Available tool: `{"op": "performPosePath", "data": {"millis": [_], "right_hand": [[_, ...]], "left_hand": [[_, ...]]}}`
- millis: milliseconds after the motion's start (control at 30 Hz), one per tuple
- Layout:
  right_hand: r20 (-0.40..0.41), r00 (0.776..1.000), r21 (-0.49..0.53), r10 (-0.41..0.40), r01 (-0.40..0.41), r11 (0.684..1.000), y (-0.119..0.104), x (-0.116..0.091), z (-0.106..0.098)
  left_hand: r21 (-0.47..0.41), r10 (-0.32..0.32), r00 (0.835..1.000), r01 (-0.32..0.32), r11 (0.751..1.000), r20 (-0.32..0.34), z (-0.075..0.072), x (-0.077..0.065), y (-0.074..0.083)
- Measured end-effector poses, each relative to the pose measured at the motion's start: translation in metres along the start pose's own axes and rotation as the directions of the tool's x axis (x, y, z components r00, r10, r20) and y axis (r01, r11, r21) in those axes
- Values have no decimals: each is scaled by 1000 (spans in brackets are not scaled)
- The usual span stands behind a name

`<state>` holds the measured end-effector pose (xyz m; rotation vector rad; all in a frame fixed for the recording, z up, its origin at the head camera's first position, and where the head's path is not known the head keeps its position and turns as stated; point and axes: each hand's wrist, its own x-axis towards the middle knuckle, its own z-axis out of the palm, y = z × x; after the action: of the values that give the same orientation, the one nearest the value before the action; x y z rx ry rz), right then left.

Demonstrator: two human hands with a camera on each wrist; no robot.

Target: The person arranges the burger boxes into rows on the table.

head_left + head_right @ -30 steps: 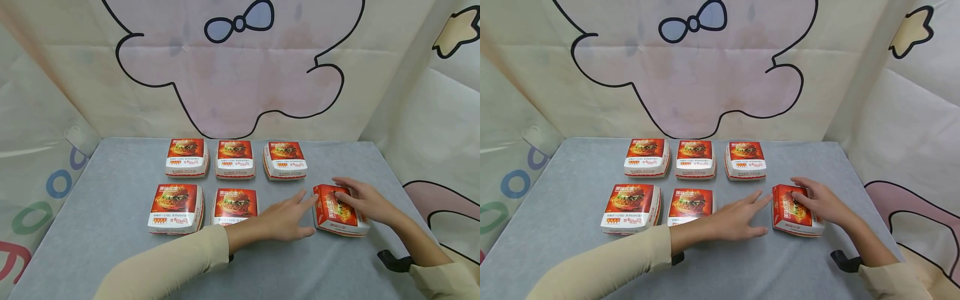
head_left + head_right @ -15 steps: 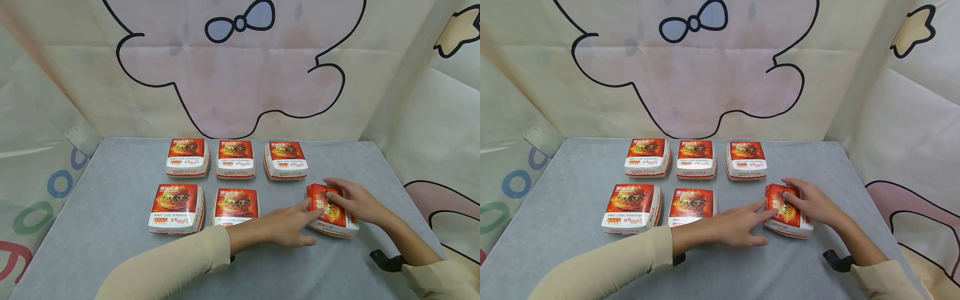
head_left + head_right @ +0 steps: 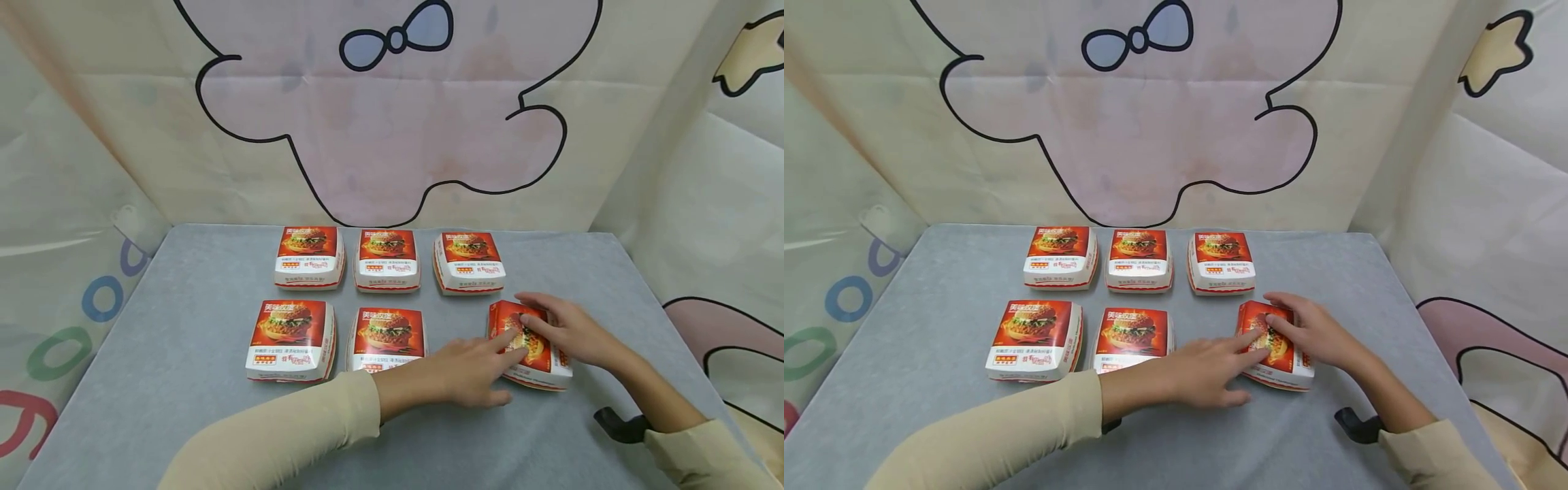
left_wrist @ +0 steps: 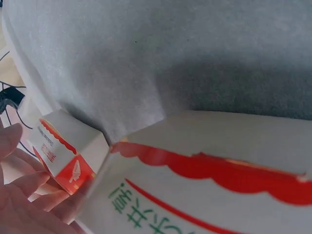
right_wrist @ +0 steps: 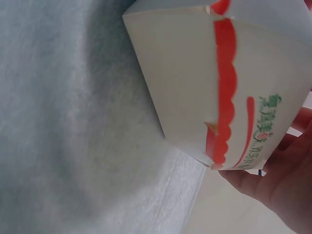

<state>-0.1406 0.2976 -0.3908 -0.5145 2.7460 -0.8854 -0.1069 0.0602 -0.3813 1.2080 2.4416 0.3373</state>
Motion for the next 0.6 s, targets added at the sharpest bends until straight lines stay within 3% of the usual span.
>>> {"op": "performPosePath", "data": {"millis": [167,333,600], "right_hand": [[2,1000,1,-1,1,1000,-3,2,2],[11,1000,14,-19,19,1000,-5,2,2],[70,990,53,-125,121,991,-3,1,-4]], "left_hand": [[124,0,1000,3,992,-20,2,-2,3],[149,8,1000,-4,989,-29,0,-4,1],[154,21,999,-13,988,-48,-7,-5,-2]]}}
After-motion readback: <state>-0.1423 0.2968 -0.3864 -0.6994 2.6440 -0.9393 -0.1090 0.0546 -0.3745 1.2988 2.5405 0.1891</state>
